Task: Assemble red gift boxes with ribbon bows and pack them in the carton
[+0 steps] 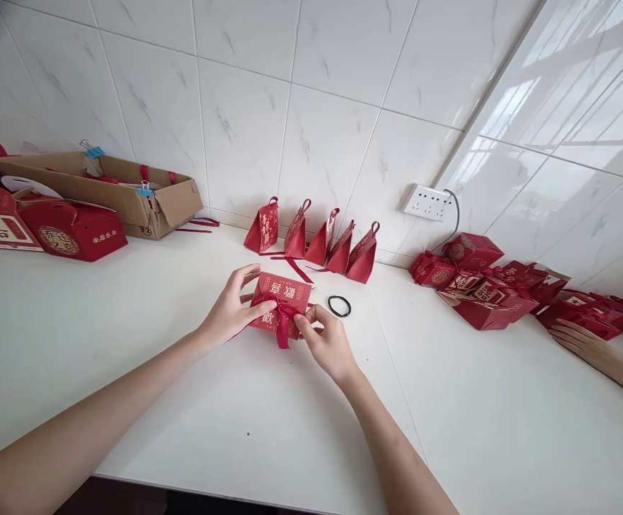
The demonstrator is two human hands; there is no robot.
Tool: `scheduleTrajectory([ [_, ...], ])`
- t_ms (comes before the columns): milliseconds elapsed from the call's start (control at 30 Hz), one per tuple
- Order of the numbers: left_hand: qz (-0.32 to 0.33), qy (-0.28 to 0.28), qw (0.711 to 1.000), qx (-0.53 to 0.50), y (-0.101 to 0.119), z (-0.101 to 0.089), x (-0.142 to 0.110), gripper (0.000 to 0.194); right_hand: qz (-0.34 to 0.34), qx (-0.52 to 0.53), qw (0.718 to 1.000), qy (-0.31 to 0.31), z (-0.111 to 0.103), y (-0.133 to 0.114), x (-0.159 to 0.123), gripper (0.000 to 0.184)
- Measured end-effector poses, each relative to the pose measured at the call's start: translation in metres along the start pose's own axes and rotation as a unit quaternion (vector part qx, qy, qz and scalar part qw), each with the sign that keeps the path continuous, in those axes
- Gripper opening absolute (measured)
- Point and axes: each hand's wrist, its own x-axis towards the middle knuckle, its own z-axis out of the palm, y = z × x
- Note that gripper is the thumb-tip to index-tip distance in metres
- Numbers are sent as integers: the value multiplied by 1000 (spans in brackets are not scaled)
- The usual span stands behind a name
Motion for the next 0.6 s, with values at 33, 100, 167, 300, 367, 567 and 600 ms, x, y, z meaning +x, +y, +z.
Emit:
scheduleTrajectory([
  [33,21,22,999,19,-1,1,0,49,8,24,1000,-7,1,0,0,45],
  [100,75,40,995,58,-2,2,1,25,16,71,997,-18,3,0,0,46],
  [167,106,34,991,80,-1,1,2,21,20,97,995,-16,4,0,1,47],
  [300,49,4,998,36,5,-1,2,24,22,114,993,10,2,-1,3,47],
  [367,15,-17,1000,9,9,-3,1,26,26,121,992,24,0,-2,4,47],
  [567,-19,-44,999,24,10,-4,1,31,39,170,985,-3,-5,-2,4,47],
  [600,-12,-44,998,31,9,-4,1,31,42,179,983,-8,-6,-2,4,47],
])
